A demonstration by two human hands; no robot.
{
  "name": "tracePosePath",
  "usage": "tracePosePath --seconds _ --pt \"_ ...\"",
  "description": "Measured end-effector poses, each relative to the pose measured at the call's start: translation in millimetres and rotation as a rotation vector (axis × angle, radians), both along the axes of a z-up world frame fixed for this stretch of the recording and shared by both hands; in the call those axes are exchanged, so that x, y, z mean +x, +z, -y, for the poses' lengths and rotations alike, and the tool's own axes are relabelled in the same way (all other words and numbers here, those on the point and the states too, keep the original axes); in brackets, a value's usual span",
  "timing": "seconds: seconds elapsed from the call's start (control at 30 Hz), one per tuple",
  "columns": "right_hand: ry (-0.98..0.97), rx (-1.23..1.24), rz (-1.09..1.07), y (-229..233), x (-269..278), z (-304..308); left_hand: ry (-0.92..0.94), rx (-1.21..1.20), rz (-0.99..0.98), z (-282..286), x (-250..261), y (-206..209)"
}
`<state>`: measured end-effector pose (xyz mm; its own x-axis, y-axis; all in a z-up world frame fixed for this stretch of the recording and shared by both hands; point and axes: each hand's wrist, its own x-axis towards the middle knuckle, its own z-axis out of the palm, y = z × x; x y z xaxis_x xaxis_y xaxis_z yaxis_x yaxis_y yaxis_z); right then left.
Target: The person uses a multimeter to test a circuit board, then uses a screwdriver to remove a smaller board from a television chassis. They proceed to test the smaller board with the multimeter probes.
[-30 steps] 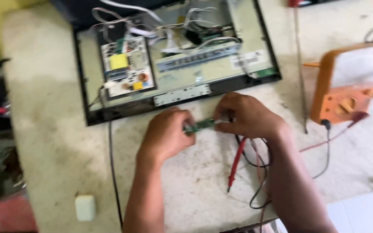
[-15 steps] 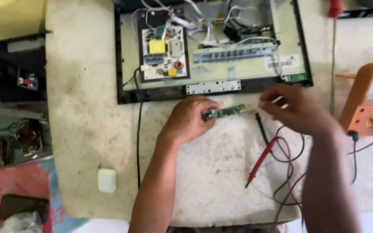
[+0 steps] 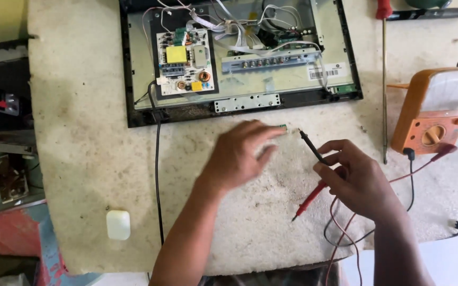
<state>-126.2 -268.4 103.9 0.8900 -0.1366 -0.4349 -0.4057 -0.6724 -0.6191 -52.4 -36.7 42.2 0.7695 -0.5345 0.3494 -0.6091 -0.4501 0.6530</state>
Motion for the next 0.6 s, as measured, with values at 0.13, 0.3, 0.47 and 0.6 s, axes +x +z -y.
tracePosePath --seconds 0.13,0.3,0.47,0.6 --pt "0.154 -0.022 0.261 -0.3 -10.7 -0.6 -0.111 -0.097 0.165 26.6 -16.1 -4.0" --pt "0.190 0.095 0.317 28.2 -14.3 -17.2 -0.159 -0.084 0.095 32.5 -17.6 -16.1" --pt "0.201 0.270 0.408 45.1 -23.5 -10.1 -0.039 -0.142 0.046 14.8 -1.6 -3.2" --pt "0.031 -0.035 0.753 46.0 -48.3 0.4 0.094 -0.437 -0.015 -6.0 8.8 1.8"
